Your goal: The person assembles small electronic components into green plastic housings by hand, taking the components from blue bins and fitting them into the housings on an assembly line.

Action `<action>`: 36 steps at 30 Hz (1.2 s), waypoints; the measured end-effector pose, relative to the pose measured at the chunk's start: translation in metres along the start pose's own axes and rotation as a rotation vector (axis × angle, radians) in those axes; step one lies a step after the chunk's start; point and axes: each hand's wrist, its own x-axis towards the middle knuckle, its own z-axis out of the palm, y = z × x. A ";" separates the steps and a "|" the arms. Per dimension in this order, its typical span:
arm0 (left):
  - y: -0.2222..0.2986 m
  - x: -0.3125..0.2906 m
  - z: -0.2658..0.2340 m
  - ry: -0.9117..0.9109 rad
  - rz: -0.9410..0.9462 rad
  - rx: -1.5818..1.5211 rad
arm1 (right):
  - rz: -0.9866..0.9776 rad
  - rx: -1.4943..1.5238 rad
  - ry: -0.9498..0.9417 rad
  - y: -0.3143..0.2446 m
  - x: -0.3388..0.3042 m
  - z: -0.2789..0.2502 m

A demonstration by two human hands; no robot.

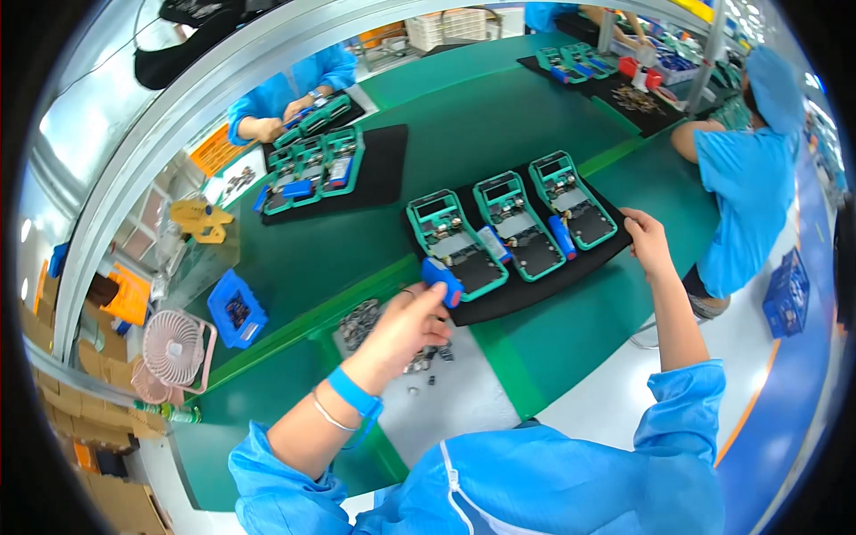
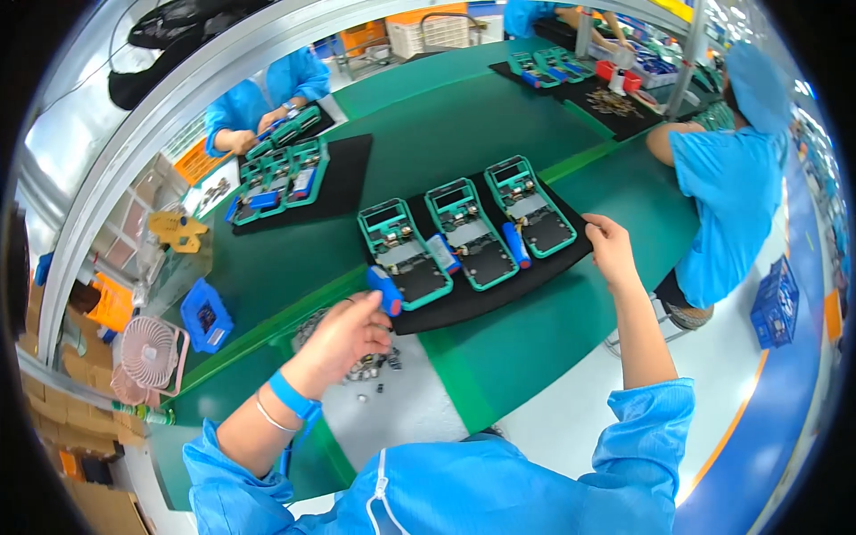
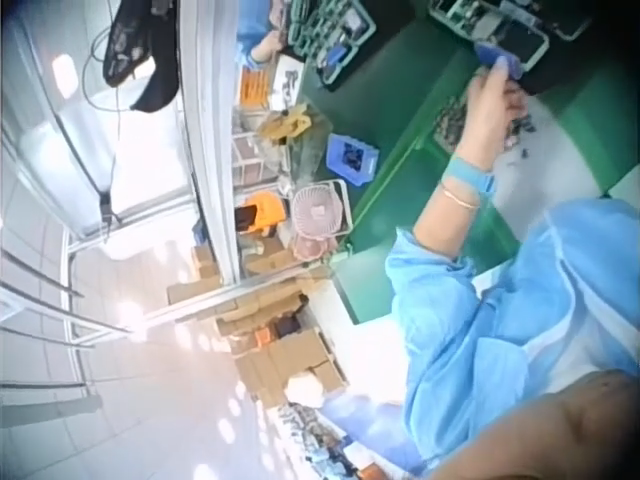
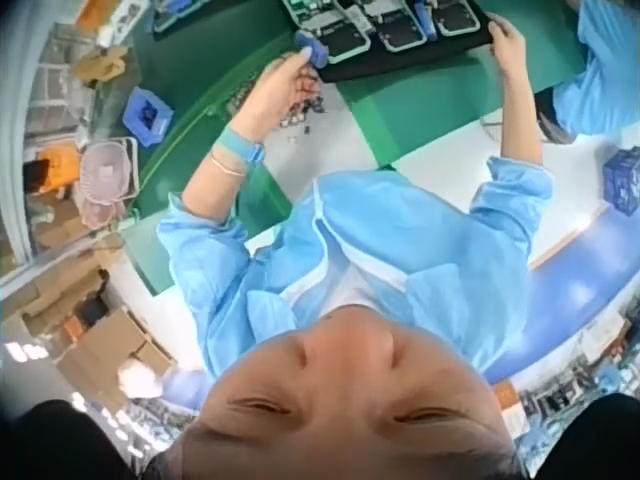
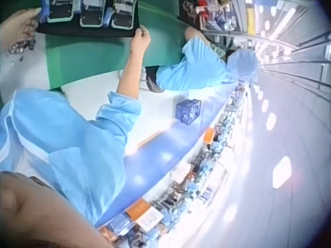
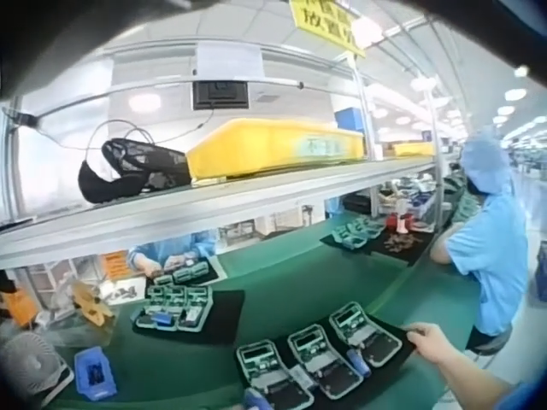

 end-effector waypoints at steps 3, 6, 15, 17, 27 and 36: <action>-0.020 0.028 0.051 -0.109 -0.033 -0.053 | 0.020 -0.059 0.171 0.037 0.011 -0.050; -0.038 0.053 0.101 -0.242 -0.017 -0.131 | -0.182 -0.513 0.374 0.077 0.009 -0.096; -0.063 0.087 0.137 -0.483 -0.150 -0.057 | -1.047 -0.710 -0.126 -0.045 -0.082 0.062; -0.045 0.065 0.132 -0.516 -0.184 0.064 | -1.085 -0.857 -0.202 -0.040 -0.068 0.082; -0.004 0.011 0.037 -0.175 0.015 0.159 | -1.195 -1.461 -0.263 -0.037 -0.031 0.105; 0.014 -0.003 -0.039 0.007 0.130 0.042 | -1.236 -1.294 -0.165 -0.005 0.019 0.057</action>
